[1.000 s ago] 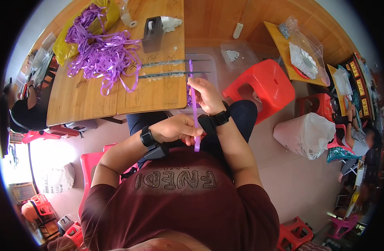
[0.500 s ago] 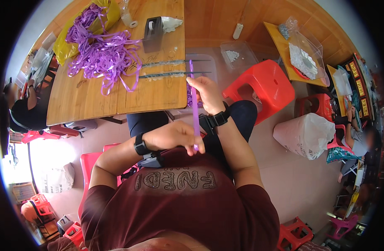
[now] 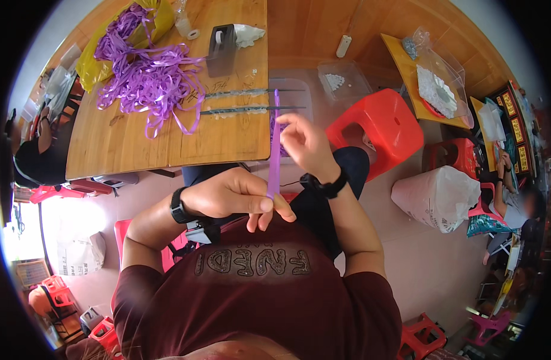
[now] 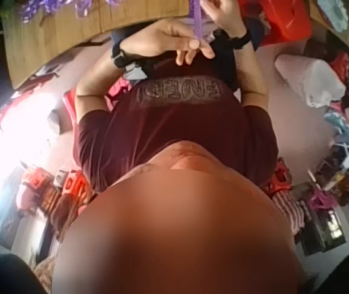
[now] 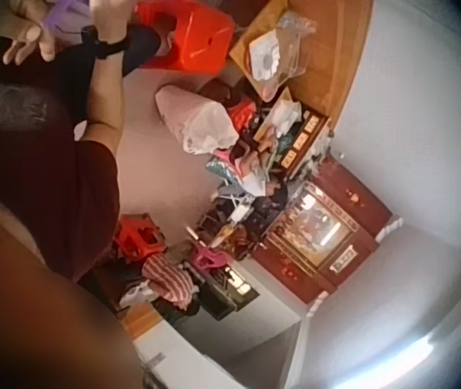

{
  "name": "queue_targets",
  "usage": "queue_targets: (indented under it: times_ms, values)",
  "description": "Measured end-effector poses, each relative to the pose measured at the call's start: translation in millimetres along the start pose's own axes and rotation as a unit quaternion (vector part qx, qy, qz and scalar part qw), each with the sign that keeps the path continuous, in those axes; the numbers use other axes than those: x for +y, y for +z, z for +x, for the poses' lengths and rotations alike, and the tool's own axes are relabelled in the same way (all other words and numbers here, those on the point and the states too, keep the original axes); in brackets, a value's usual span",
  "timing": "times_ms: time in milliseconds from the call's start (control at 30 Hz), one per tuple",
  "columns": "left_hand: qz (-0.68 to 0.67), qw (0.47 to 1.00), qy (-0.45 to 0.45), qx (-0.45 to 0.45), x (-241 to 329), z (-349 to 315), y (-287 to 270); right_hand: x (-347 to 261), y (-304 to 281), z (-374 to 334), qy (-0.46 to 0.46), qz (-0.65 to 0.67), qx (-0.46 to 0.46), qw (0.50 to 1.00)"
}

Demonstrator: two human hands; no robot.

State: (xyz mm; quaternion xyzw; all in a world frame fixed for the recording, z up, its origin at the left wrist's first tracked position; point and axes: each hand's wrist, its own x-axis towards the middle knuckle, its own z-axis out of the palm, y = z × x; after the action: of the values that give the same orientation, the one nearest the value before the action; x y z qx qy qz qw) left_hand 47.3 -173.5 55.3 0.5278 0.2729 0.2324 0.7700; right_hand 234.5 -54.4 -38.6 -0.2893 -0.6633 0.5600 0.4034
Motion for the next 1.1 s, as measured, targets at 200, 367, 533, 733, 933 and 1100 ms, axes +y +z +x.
queue_targets:
  times_ms: [200, 367, 533, 733, 933, 1100]
  values:
    - [-0.002, 1.0, 0.024, 0.007, 26.6, 0.0, -16.4, -45.2, -10.6, 17.9, -0.277, -0.236, -0.141, 0.921]
    - [0.1, 0.979, 0.127, 0.123, 61.5, 10.1, -50.3, -61.1, -26.9, 98.4, -0.347, -0.42, -0.047, 0.837]
    - [0.164, 0.874, 0.243, 0.388, 69.6, 36.7, -104.8, -23.1, -40.7, 182.3, -0.327, -0.443, -0.01, 0.834]
    - [0.323, 0.816, 0.159, 0.452, 51.0, 63.7, -139.8, 27.3, -39.7, 211.7, -0.262, -0.477, -0.065, 0.837]
    - [0.457, 0.801, 0.086, 0.378, 29.0, 85.0, -175.6, 55.6, -38.6, 215.0, -0.234, -0.454, -0.076, 0.856]
    - [0.535, 0.779, 0.059, 0.322, 3.9, 102.8, -191.6, 77.3, -42.8, 217.9, -0.158, -0.383, -0.079, 0.907]
